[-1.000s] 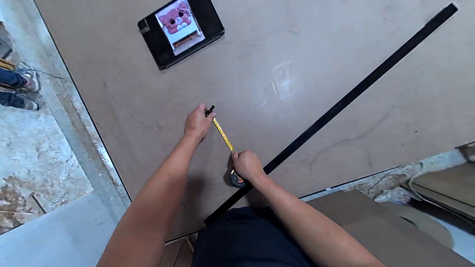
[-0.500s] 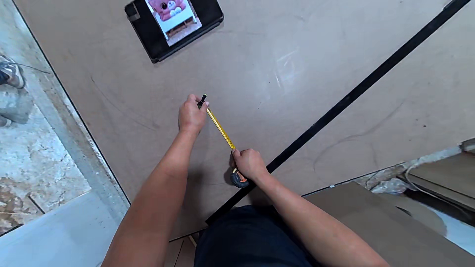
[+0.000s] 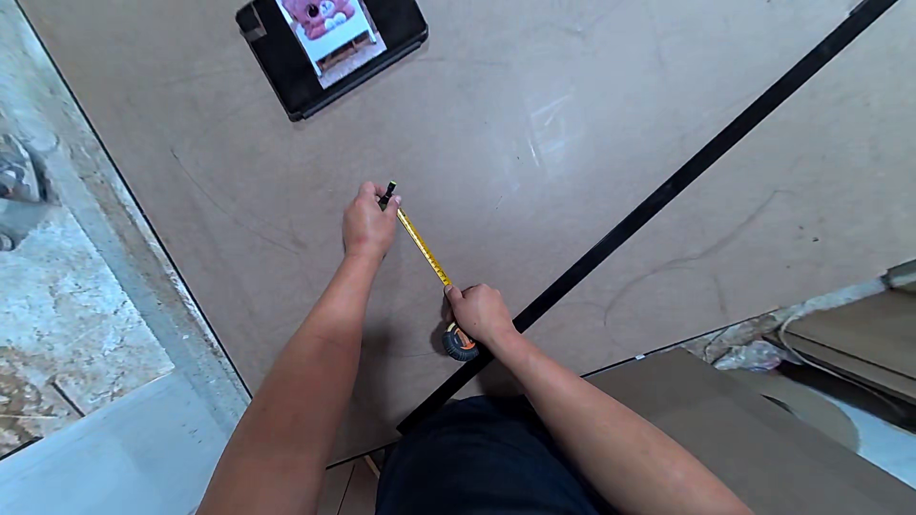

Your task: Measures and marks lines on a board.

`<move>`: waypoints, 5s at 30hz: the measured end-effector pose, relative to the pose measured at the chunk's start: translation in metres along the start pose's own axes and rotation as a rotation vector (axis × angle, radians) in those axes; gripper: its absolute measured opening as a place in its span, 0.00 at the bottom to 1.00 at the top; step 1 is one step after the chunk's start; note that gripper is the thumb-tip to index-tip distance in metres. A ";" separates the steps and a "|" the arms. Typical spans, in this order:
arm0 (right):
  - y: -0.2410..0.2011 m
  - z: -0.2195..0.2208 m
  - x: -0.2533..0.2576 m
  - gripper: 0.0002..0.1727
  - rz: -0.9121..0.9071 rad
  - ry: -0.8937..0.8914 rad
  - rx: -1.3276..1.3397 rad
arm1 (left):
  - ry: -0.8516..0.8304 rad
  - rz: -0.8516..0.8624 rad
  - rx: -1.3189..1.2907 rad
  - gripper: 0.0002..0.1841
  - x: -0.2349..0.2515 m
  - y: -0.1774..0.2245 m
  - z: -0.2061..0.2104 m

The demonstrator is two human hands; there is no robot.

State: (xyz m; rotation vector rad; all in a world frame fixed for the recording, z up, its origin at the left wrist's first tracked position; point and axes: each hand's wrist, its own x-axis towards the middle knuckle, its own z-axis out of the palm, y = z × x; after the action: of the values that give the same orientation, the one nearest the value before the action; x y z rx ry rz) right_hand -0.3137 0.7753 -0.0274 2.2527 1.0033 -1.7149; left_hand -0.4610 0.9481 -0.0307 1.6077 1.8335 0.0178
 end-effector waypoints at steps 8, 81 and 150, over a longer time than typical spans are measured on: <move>-0.001 -0.001 -0.001 0.39 0.003 0.010 0.007 | 0.030 0.022 -0.016 0.19 -0.002 -0.001 0.003; 0.110 -0.102 0.016 0.38 0.057 0.258 0.270 | 0.163 -0.115 -0.471 0.17 -0.129 -0.112 0.010; 0.201 -0.434 0.127 0.38 0.013 -0.054 0.129 | 0.069 0.085 -0.412 0.07 0.120 0.406 0.182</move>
State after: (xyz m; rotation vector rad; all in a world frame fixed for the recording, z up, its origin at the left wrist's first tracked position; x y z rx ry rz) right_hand 0.1689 0.8837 -0.0484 2.2696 0.8896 -1.8745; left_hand -0.0178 1.0727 -0.0503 1.4022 1.6757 0.4645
